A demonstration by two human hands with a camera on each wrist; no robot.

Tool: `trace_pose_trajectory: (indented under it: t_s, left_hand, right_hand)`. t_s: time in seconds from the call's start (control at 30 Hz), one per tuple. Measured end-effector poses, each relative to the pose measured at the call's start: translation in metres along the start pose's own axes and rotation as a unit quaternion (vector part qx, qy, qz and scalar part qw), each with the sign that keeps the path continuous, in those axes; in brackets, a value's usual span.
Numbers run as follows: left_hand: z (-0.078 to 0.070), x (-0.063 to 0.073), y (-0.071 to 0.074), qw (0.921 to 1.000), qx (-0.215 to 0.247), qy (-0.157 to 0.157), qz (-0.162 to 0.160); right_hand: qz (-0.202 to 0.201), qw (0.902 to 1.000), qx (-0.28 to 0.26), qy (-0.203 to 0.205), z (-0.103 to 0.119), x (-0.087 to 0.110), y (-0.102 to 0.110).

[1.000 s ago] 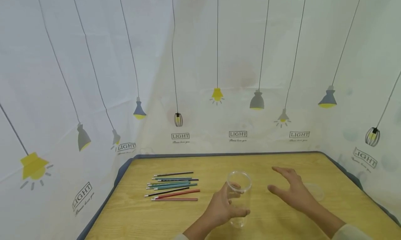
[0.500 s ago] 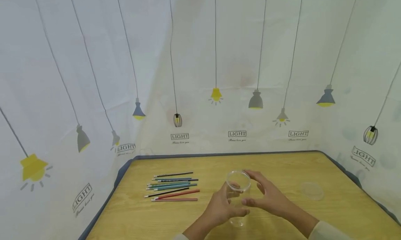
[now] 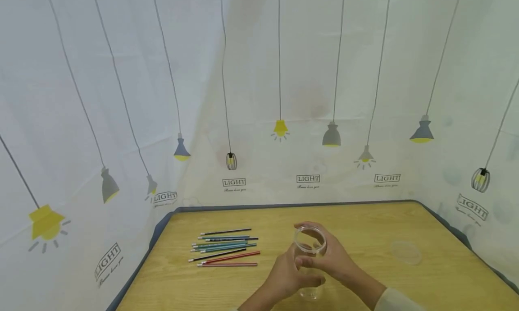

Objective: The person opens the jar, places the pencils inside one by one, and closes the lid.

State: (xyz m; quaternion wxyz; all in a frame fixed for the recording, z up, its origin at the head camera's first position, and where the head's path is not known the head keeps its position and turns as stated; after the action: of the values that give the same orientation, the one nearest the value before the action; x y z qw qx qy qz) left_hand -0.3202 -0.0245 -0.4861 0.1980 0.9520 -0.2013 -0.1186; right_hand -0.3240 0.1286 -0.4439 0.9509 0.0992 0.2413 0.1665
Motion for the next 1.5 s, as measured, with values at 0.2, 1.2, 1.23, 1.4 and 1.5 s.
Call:
trace_pose_trajectory:
  t_s: [0.2, 1.2, 1.23, 1.4, 1.5]
  left_hand:
    - [-0.001, 0.001, -0.003, 0.9999, 0.011, -0.001, 0.013]
    - [-0.014, 0.003, 0.041, 0.9679, -0.211, 0.011, 0.137]
    - [-0.014, 0.005, 0.048, 0.9643, -0.225, 0.008, 0.139]
    - [-0.005, 0.013, 0.093, 0.9599, -0.256, -0.015, 0.113]
    - [0.007, 0.017, 0.121, 0.9625, -0.256, -0.019, 0.088]
  right_hand:
    - [0.007, 0.9979, -0.062, 0.016, 0.001, -0.001, -0.005]
    - [-0.004, 0.9952, -0.096, -0.020, -0.008, 0.002, -0.008]
    - [-0.005, 0.9955, -0.093, -0.022, -0.009, 0.002, -0.008]
    - [-0.006, 0.9974, -0.070, -0.020, -0.009, 0.001, -0.008]
    - [-0.006, 0.9975, -0.068, -0.017, -0.009, 0.000, -0.008]
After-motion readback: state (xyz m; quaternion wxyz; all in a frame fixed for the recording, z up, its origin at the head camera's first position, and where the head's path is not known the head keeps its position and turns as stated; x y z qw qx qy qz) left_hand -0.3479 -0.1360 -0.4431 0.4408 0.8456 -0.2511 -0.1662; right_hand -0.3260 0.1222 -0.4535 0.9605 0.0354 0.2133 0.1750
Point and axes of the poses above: each hand's wrist, its own x-axis away from the middle knuckle, its own y-axis out of the back of the hand, z = x × y, the point moved 5 cm from there along -x, towards the middle knuckle, and after that the axes turned 1 degree about -y, right-handed, at the moved point
